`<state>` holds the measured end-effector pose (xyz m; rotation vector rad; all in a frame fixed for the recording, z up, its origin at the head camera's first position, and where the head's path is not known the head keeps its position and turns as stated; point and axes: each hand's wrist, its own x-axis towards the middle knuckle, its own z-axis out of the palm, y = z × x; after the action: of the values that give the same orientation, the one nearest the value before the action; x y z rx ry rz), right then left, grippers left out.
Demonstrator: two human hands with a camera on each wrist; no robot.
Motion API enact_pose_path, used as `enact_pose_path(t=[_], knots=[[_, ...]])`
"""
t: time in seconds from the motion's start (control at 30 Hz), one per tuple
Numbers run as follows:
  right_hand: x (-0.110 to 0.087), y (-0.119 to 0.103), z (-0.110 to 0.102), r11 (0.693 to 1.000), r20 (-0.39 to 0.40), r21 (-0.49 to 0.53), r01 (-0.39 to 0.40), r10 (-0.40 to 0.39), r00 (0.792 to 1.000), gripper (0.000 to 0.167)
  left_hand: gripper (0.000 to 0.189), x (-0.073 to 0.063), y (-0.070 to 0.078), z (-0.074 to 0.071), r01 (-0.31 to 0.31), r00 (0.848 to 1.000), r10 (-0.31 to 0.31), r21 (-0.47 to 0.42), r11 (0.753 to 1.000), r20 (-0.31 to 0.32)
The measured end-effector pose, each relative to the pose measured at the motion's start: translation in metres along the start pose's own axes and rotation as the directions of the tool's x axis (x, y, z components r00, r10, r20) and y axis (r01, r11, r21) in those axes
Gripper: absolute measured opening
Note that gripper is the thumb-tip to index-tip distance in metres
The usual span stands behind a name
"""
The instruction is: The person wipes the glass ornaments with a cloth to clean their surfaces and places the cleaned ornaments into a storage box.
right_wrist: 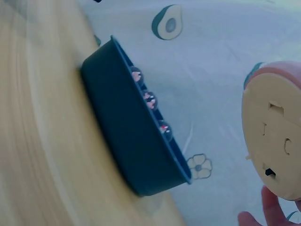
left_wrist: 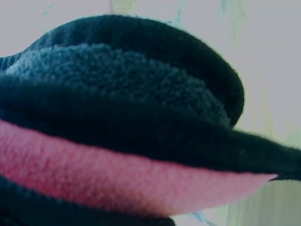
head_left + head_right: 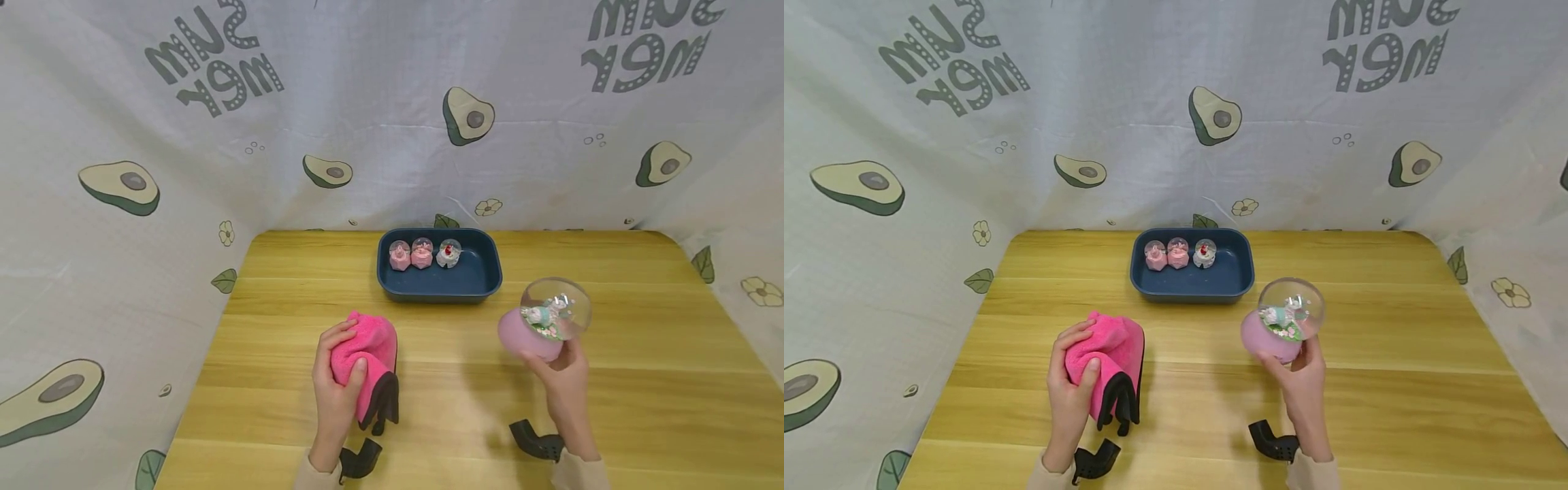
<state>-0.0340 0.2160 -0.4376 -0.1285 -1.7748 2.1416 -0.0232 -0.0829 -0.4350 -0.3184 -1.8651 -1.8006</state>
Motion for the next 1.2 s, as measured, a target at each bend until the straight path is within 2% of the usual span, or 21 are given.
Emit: enact_pose_path(t=[0.2,0.5,0.63,0.83,0.93,1.07,1.17,1.2], knots=[[-0.003,-0.013,0.001,0.997,0.035,0.062,0.041,-0.043,0.998,0.076,0.038,0.000,0.001,0.001,0.006,1.000,-0.006,-0.001,1.000,0.002],[-0.006,-0.025,0.000,0.989,0.196,0.067,0.129,-0.140,0.971,0.088,0.035,0.002,0.001,0.002,-0.014,1.000,0.014,-0.015,1.000,-0.006],[-0.009,-0.030,0.003,0.990,0.191,0.029,0.136,-0.139,0.972,0.087,0.034,0.004,0.001,0.003,-0.017,1.000,0.017,-0.022,1.000,-0.007],[-0.012,-0.034,0.010,0.983,0.216,0.065,0.170,-0.180,0.960,0.089,0.033,0.007,0.003,0.005,-0.021,1.000,0.021,-0.022,1.000,-0.008],[-0.013,-0.037,0.012,0.984,0.214,0.063,0.169,-0.179,0.960,0.090,0.033,0.009,0.004,0.005,-0.030,0.999,0.029,-0.021,0.999,-0.013],[-0.013,-0.040,0.015,0.977,0.244,0.105,0.183,-0.204,0.948,0.089,0.033,0.012,0.006,0.006,-0.030,0.999,0.030,-0.022,0.999,-0.019],[-0.012,-0.036,0.016,0.955,0.306,0.195,0.222,-0.274,0.912,0.088,0.033,0.016,0.008,0.008,-0.030,0.999,0.029,-0.029,0.999,-0.019],[-0.012,-0.035,0.016,0.955,0.320,0.195,0.225,-0.278,0.906,0.088,0.033,0.017,0.009,0.009,-0.027,0.999,0.026,-0.030,0.999,-0.018]])
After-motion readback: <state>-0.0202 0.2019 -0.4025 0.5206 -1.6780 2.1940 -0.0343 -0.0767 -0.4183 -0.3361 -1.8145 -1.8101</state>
